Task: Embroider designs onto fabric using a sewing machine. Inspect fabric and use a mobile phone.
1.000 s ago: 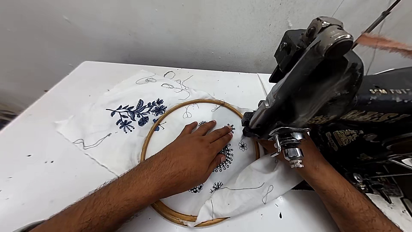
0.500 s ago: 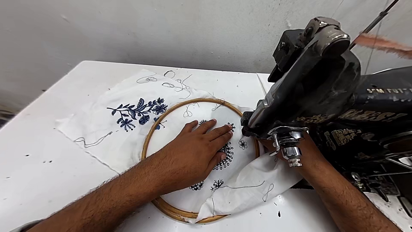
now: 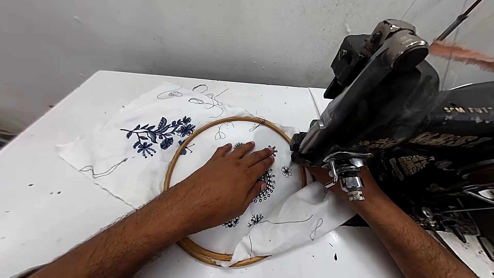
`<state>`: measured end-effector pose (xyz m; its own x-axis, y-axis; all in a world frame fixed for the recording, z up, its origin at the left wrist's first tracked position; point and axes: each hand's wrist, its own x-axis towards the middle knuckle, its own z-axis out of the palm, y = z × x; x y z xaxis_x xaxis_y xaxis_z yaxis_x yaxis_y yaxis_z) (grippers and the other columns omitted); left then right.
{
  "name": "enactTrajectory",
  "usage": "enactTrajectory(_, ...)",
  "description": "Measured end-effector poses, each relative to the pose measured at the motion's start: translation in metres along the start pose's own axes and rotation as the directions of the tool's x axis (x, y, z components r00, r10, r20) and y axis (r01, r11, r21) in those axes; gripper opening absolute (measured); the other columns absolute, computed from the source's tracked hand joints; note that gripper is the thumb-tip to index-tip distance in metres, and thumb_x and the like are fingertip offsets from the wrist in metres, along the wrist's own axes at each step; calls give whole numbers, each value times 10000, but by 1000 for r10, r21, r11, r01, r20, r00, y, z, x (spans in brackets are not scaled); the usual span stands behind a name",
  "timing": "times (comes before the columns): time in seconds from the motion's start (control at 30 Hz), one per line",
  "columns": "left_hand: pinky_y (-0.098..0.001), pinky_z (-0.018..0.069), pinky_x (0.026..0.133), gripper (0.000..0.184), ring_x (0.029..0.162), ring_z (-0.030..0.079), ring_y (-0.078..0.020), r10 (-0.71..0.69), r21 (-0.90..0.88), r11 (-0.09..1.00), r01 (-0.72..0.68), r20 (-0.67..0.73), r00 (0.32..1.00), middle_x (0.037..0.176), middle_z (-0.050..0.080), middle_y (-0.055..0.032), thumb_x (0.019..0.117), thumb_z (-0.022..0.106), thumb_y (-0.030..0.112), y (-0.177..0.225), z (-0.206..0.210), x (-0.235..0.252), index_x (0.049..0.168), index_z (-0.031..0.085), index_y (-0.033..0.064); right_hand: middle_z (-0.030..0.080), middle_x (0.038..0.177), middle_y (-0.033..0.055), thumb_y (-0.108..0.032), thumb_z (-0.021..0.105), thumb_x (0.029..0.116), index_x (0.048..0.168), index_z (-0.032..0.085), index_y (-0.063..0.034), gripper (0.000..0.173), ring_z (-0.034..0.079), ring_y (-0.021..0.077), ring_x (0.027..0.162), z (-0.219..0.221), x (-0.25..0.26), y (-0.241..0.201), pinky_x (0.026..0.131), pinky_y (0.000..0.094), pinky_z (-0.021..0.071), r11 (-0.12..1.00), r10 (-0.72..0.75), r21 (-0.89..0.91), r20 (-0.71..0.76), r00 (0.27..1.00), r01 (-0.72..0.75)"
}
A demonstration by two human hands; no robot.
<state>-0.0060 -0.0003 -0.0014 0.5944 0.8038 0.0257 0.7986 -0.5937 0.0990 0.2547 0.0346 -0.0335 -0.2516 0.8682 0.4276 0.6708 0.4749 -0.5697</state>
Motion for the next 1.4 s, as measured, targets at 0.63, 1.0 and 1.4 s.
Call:
enactTrajectory(0.63, -628, 391, 1109, 545, 1486, 403, -288, -6, 16, 1000, 6, 9, 1000, 1616, 430, 28, 1071, 335, 445, 0, -1, -1, 1526, 508, 199, 683, 1075, -9, -342, 762, 877, 1149, 698, -162, 333, 620, 39, 1057, 42, -14, 72, 907, 263, 525, 976, -167, 120, -136, 977, 184)
enactTrajectory(1.0, -629, 380, 1115, 548, 1489, 401, -285, -5, 17, 1000, 5, 5, 1000, 1619, 427, 29, 1073, 323, 441, 1, -1, 1, 1526, 509, 196, 689, 939, 22, -125, 735, 841, 1049, 682, -25, 237, 630, -17, 900, -8, -1, -8, 837, 156, 500, 993, 68, 98, 10, 998, -69)
enactTrajectory(1.4, -623, 373, 1122, 549, 1493, 394, -280, -3, 22, 1000, 3, -2, 1000, 1623, 420, 36, 1077, 307, 445, -1, 1, 3, 1530, 504, 205, 685, 917, 38, -90, 744, 842, 1029, 684, -10, 212, 633, 15, 875, -9, 2, -10, 825, 191, 505, 989, 126, 72, 29, 992, -128)
